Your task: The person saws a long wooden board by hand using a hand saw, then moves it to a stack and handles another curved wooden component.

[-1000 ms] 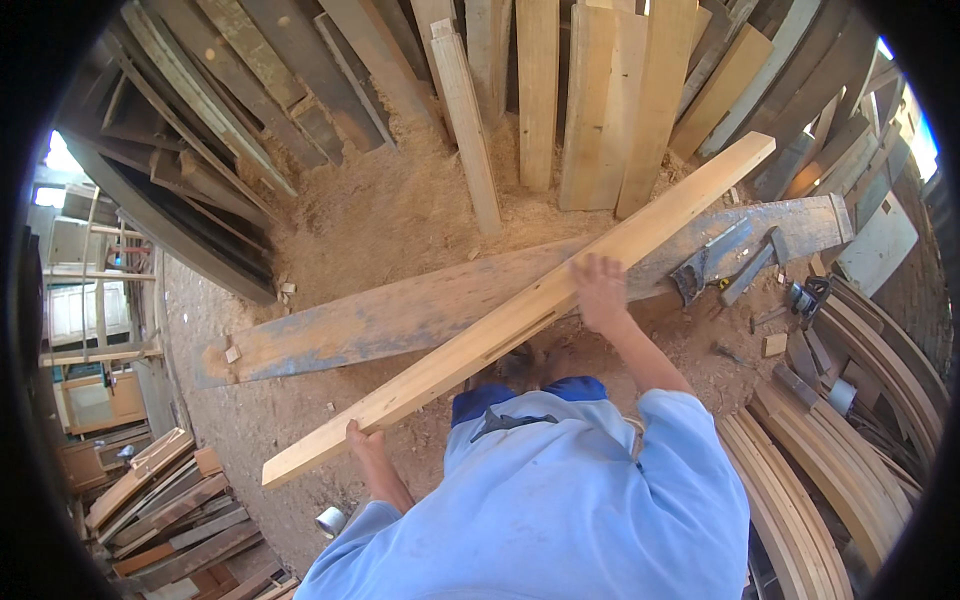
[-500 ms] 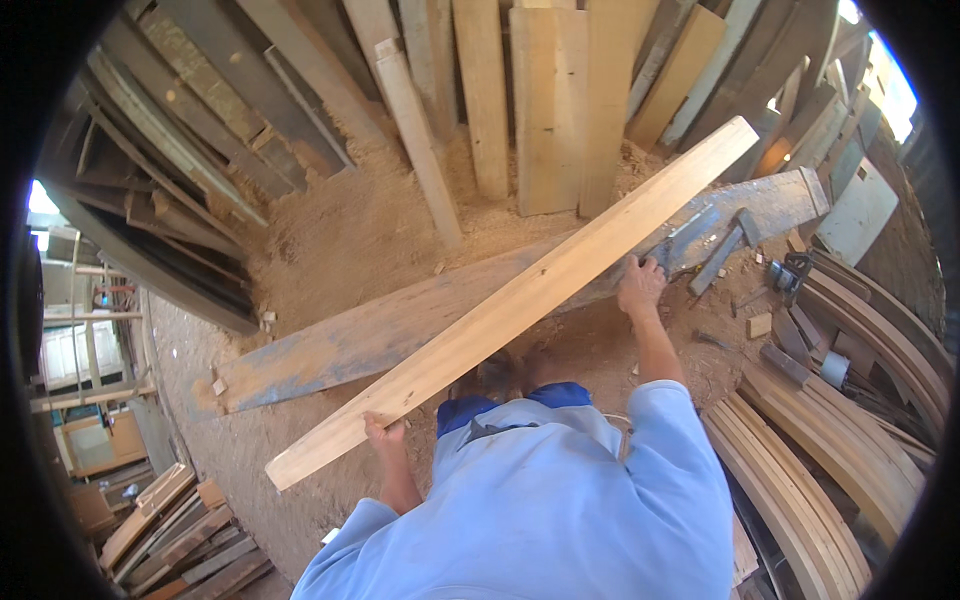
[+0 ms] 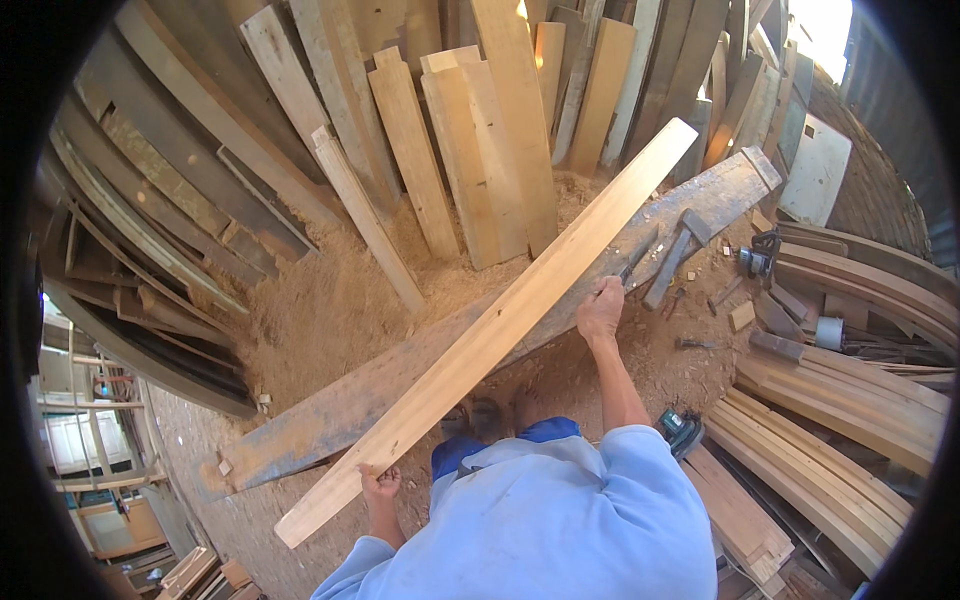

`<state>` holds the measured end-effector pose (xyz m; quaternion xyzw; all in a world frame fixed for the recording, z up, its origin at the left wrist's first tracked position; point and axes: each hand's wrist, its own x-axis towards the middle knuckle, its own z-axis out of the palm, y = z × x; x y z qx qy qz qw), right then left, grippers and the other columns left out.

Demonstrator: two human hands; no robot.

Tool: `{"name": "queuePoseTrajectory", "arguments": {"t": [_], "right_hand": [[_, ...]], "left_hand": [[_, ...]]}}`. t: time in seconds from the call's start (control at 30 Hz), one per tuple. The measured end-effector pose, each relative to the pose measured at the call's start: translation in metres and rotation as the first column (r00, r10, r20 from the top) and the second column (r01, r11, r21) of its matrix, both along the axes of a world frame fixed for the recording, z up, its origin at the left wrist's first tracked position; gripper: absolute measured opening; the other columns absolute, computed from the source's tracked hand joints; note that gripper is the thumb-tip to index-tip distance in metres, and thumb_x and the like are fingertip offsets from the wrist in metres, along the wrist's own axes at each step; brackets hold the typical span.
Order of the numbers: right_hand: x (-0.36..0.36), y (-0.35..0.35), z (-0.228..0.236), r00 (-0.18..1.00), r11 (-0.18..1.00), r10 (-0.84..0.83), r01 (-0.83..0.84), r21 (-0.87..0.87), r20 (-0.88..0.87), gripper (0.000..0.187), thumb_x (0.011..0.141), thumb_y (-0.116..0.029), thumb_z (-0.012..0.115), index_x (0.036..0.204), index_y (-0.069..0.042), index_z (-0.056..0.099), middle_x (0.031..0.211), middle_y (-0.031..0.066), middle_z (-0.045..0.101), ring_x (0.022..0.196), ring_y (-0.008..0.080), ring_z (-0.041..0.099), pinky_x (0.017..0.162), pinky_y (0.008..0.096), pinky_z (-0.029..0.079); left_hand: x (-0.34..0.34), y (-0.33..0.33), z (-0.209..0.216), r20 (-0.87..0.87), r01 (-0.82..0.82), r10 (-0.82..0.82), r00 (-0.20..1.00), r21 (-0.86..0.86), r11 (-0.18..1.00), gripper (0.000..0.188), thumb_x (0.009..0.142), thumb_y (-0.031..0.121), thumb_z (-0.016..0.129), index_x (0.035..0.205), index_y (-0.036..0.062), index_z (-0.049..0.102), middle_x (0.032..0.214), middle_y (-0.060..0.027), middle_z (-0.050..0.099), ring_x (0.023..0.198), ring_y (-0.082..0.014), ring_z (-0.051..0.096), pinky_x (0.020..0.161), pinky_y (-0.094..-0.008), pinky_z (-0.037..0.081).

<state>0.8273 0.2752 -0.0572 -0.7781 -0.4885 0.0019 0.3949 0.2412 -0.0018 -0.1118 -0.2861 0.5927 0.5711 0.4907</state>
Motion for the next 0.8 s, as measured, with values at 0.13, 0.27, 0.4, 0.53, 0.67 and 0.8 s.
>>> {"name": "queuePoseTrajectory", "arguments": {"t": [0.13, 0.27, 0.4, 0.53, 0.67, 0.8], "right_hand": [[-0.019, 0.006, 0.064, 0.983, 0.991, 0.048, -0.025, 0.134, -0.175, 0.016, 0.087, -0.002, 0.06, 0.093, -0.005, 0.045, 0.079, 0.0068, 0.043, 0.072, 0.0189, 0.046, 0.067, 0.0346, 0.042], [-0.063, 0.026, 0.135, 0.924, 0.982, 0.155, -0.106, 0.155, -0.35, 0.019, 0.093, -0.009, 0.063, 0.089, -0.005, 0.045, 0.077, 0.0063, 0.042, 0.07, 0.0205, 0.044, 0.065, 0.0361, 0.041], [-0.105, 0.036, 0.162, 0.897, 0.946, 0.256, -0.156, 0.283, -0.361, 0.022, 0.101, -0.021, 0.06, 0.09, -0.006, 0.048, 0.079, 0.0025, 0.045, 0.072, 0.0151, 0.044, 0.067, 0.0341, 0.042], [-0.147, 0.017, 0.173, 0.782, 0.919, 0.364, -0.215, 0.33, -0.505, 0.021, 0.107, -0.024, 0.051, 0.1, -0.004, 0.052, 0.085, 0.0015, 0.053, 0.08, 0.0132, 0.049, 0.074, 0.0306, 0.045], [-0.194, -0.008, 0.186, 0.675, 0.853, 0.516, -0.349, 0.387, -0.528, 0.026, 0.109, -0.025, 0.049, 0.122, -0.003, 0.053, 0.091, 0.0013, 0.059, 0.087, 0.0085, 0.056, 0.079, 0.0241, 0.048], [-0.254, -0.036, 0.201, 0.565, 0.847, 0.531, -0.373, 0.378, -0.632, 0.026, 0.109, -0.02, 0.047, 0.125, 0.0, 0.054, 0.093, 0.0014, 0.06, 0.086, 0.0095, 0.055, 0.078, 0.0252, 0.048]], "left_hand": [[0.028, 0.031, -0.012, 0.01, 0.01, -0.01, 1.0, 0.024, 1.0, 0.068, 0.084, 0.063, 0.073, 0.129, 0.0168, 0.054, 0.125, -0.0051, 0.057, 0.113, -0.0247, 0.054, 0.094, -0.0452, 0.045], [0.075, 0.063, -0.028, -0.02, 0.094, -0.092, 0.996, 0.1, 0.991, 0.074, 0.089, 0.065, 0.066, 0.139, 0.0157, 0.044, 0.132, -0.0079, 0.053, 0.119, -0.0286, 0.053, 0.097, -0.0483, 0.044], [0.114, 0.091, -0.019, 0.244, 0.292, -0.311, 0.918, 0.112, 0.95, 0.086, 0.096, 0.072, 0.043, 0.154, 0.0103, 0.028, 0.158, -0.0138, 0.036, 0.14, -0.0423, 0.04, 0.11, -0.0597, 0.037], [0.108, 0.098, 0.006, 0.355, 0.626, -0.627, 0.693, 0.135, 0.768, 0.081, 0.097, 0.069, 0.045, 0.14, 0.0008, 0.05, 0.137, -0.0195, 0.059, 0.12, -0.0375, 0.061, 0.096, -0.053, 0.053], [0.059, 0.072, 0.047, -0.016, 0.789, -0.814, 0.581, 0.255, 0.559, 0.047, 0.097, 0.049, 0.061, 0.098, 0.002, 0.065, 0.089, -0.013, 0.071, 0.077, -0.0268, 0.07, 0.071, -0.0389, 0.059], [-0.078, 0.013, 0.069, -0.664, 0.536, -0.746, 0.053, -0.611, 0.582, 0.036, 0.089, 0.035, 0.073, 0.1, 0.0017, 0.064, 0.096, -0.0157, 0.07, 0.091, -0.0303, 0.068, 0.08, -0.0428, 0.055]]}}
